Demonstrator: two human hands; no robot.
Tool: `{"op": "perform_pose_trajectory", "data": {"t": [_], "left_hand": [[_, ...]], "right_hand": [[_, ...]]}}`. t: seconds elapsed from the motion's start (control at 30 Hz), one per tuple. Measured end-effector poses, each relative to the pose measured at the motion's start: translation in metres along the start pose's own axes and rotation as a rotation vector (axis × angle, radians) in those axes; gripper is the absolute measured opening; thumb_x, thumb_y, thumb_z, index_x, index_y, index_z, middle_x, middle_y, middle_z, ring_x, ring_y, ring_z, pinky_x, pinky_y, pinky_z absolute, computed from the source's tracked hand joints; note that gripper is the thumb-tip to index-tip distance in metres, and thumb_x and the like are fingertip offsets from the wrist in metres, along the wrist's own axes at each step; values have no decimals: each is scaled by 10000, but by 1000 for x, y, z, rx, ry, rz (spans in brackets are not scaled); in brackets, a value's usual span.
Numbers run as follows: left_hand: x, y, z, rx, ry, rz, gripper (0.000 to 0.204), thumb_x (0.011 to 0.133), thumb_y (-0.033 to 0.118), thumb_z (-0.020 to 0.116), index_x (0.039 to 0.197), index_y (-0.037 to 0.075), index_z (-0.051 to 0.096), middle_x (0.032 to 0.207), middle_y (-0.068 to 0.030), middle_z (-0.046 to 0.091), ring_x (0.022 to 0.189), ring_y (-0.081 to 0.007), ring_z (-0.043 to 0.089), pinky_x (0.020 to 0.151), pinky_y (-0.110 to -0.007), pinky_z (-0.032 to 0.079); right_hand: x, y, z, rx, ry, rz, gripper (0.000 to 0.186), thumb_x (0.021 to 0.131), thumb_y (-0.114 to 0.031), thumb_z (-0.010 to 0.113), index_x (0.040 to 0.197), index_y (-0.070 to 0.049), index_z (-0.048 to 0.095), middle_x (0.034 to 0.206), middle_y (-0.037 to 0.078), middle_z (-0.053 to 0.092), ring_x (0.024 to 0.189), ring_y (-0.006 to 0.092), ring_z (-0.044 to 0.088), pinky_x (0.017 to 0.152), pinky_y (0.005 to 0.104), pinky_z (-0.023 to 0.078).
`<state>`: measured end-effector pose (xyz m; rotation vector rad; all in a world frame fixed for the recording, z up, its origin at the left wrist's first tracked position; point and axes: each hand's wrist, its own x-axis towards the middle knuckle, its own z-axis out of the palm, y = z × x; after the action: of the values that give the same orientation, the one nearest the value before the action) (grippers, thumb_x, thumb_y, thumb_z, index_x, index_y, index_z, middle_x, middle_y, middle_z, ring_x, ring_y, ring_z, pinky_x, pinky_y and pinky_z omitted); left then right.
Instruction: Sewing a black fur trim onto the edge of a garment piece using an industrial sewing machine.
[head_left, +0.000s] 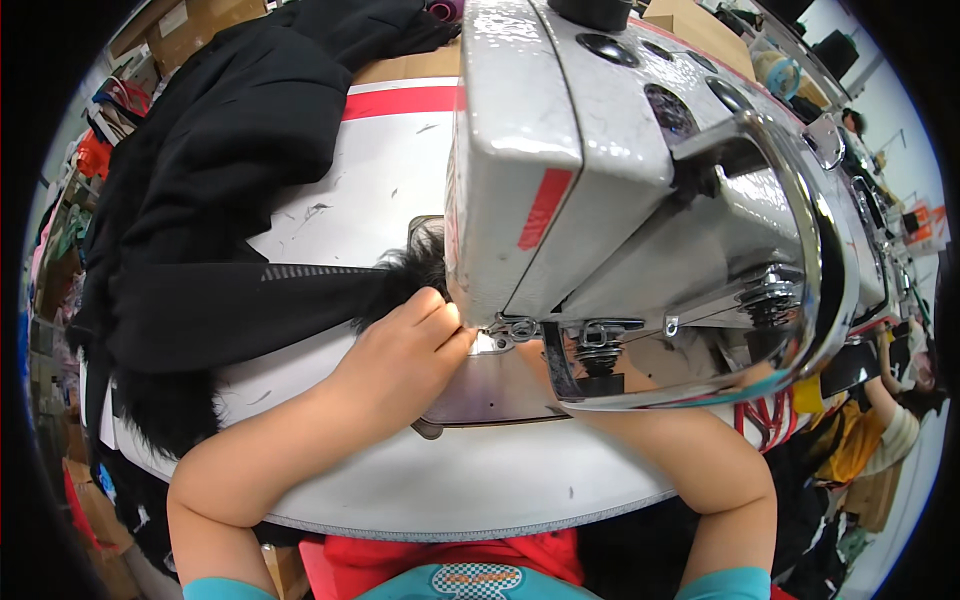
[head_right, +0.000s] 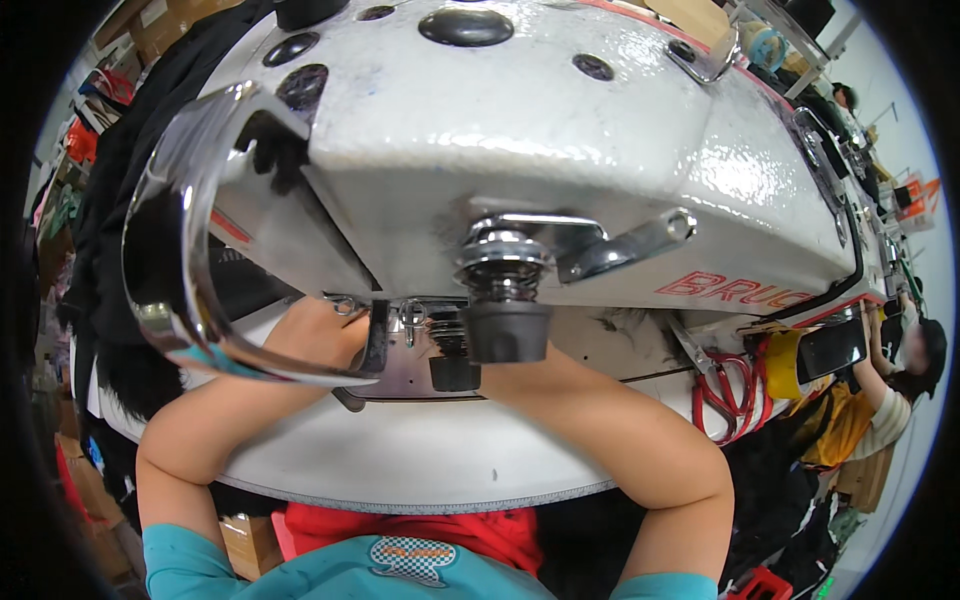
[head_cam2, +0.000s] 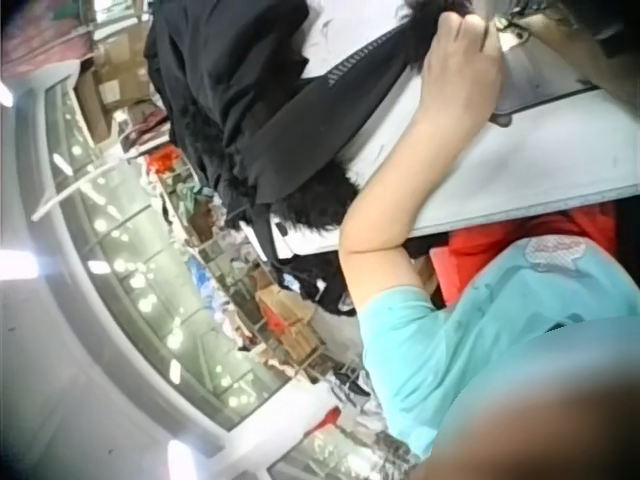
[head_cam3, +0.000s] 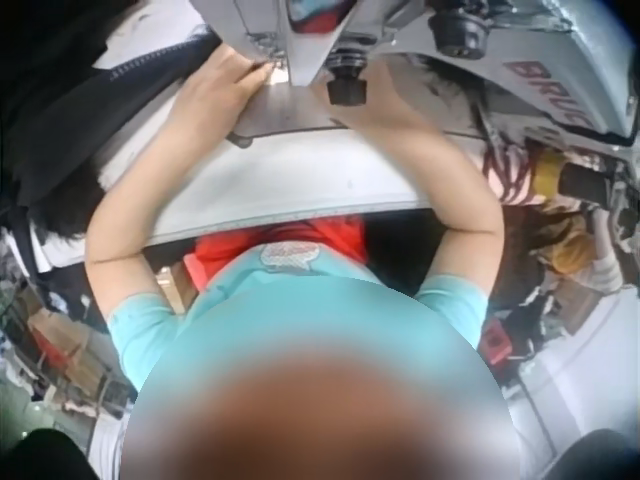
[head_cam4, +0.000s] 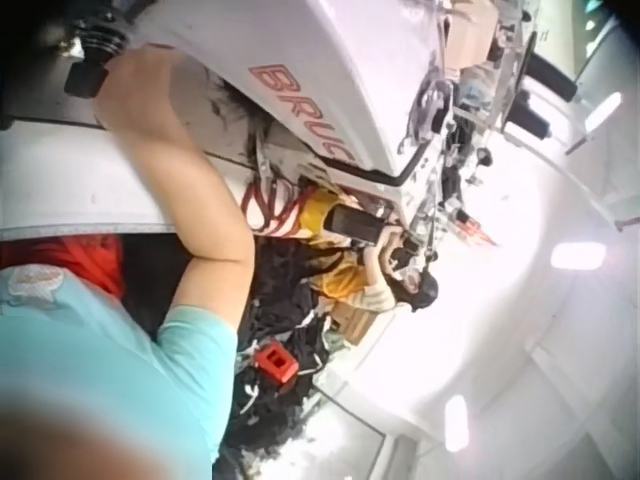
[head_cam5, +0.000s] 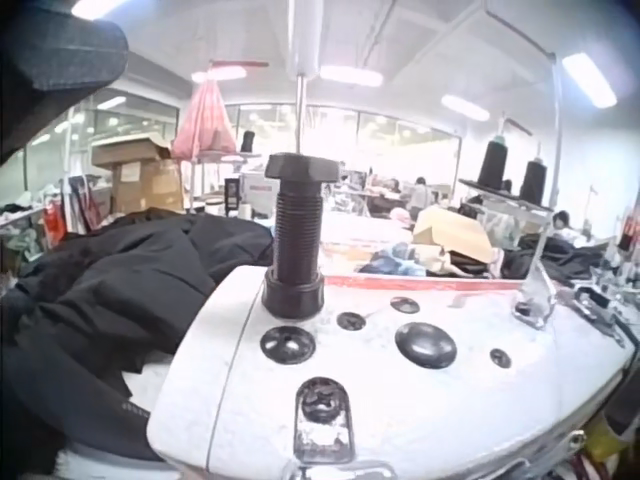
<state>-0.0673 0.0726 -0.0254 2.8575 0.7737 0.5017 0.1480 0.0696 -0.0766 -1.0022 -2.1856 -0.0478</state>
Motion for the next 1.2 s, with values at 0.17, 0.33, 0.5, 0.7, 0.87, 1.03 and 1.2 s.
{"op": "perform_pose_trajectory", "data": {"t": [0.17,0.33,0.5,0.7,0.87,1.03,1.2], "left_hand": [[0,-4,1,-12,39,-1,171,687,48,559,845,-10,589,823,-79,479,845,-218,473,705,-298,454],[-2,-7,4,-28,78,44,227,685,56,555,906,5,551,862,-85,473,869,-234,469,743,-322,427],[-3,-11,-6,12,125,146,267,688,81,544,947,20,527,893,-81,471,874,-235,467,738,-323,417],[-4,4,-8,-45,40,139,243,681,95,538,909,14,526,868,-79,459,838,-231,470,705,-321,427],[-1,4,-2,22,109,142,232,669,83,544,884,1,517,833,-79,445,822,-227,471,681,-303,435],[-4,-7,-13,51,70,47,236,682,72,540,909,10,527,836,-70,446,818,-214,474,665,-312,426],[-4,-9,-17,119,77,55,217,706,66,540,918,20,534,840,-67,448,815,-204,478,657,-304,425]], "right_hand": [[-1,-8,-11,39,-149,119,245,856,-192,526,1044,-36,546,953,84,595,883,187,564,739,289,441],[5,-11,-42,-15,-468,336,237,869,-213,520,1028,-44,568,904,71,614,839,172,582,706,286,456],[8,-24,-52,-55,-690,433,237,882,-235,514,1011,-51,590,855,57,634,795,157,600,673,283,471],[13,-47,-47,498,-492,658,213,883,-220,528,975,-53,623,805,42,650,731,136,617,661,267,482],[29,-41,-67,381,-720,762,271,899,-208,490,1112,-59,564,919,50,630,888,147,605,764,275,487],[35,-20,-69,104,-826,471,307,908,-221,467,1172,-74,515,1019,62,596,962,151,574,806,283,477],[9,-24,-61,-854,-786,-420,348,916,-233,444,1233,-88,466,1118,74,561,1036,155,542,848,292,466]]}}
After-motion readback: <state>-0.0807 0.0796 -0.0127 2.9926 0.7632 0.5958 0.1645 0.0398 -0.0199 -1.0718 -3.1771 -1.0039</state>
